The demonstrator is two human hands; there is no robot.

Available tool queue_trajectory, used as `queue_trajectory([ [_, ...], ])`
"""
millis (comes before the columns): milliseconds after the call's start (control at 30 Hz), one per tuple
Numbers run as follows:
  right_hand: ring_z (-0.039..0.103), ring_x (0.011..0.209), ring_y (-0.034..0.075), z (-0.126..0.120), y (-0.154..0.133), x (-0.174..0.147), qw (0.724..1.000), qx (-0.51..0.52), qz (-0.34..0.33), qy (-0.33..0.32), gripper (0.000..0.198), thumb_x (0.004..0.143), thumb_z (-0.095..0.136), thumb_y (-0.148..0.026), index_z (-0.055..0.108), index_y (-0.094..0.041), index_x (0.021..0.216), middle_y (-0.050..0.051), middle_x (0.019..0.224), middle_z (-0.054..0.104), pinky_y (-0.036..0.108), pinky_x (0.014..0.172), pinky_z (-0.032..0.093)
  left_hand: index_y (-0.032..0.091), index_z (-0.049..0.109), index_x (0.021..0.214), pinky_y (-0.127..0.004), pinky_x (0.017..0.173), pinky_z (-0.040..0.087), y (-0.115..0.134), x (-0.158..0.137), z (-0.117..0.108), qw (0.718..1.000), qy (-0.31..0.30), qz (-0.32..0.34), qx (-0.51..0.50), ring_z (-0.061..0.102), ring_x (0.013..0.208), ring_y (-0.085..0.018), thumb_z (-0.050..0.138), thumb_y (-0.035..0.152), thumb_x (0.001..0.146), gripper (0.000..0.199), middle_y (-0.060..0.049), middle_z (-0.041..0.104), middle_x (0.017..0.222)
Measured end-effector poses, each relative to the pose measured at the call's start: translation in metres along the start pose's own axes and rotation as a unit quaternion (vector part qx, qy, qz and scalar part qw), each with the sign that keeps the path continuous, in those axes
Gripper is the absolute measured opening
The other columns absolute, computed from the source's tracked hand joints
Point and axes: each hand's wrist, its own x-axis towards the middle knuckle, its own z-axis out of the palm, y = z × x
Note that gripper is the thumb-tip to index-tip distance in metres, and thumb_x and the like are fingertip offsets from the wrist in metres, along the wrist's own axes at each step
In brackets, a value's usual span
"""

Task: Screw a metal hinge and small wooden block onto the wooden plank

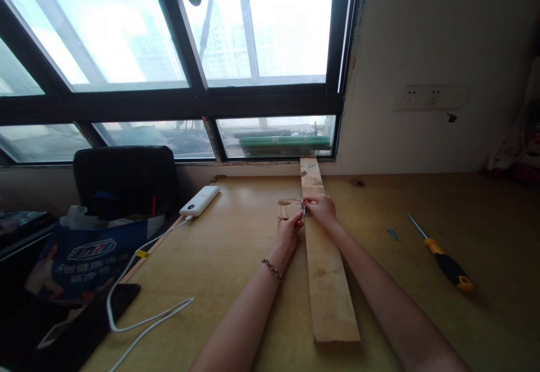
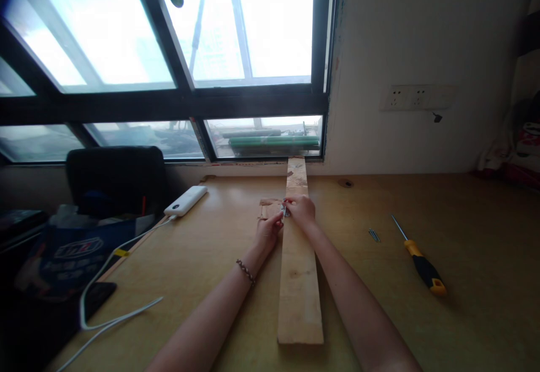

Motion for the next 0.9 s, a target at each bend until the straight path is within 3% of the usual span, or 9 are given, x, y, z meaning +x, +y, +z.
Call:
queue_trajectory([
  [667, 0.057, 0.076, 0.015, -0.0023, -0.0032, -0.0009, 1.0, 0.012, -0.023, -0.006, 0.015, 0.074, 0.058, -0.03, 0.071, -0.03, 0.081, -0.002, 0.081, 0.068, 0.023, 0.065, 0.04, 0.011, 0.062, 0.074, -0.016, 0.042, 0.032, 0.003, -0.0027, 0.0035, 1.0, -0.007, -0.001, -0.007, 0.039, 0.042, -0.001, 0.078, 0.022, 0.049, 0.031, 0.003, 0.055, 0.058],
  [900, 0.054, 0.08, 0.017, -0.0043, -0.0065, -0.0013, 0.998, -0.002, -0.059, -0.024, 0.015, 0.074, 0.059, -0.028, 0.071, -0.029, 0.083, -0.001, 0.086, 0.068, 0.026, 0.072, 0.04, 0.013, 0.063, 0.081, -0.016, 0.042, 0.032, 0.0006, -0.0015, 0.0025, 1.0, -0.017, 0.017, 0.0, 0.04, 0.041, -0.001, 0.076, 0.028, 0.053, 0.035, 0.003, 0.057, 0.062],
])
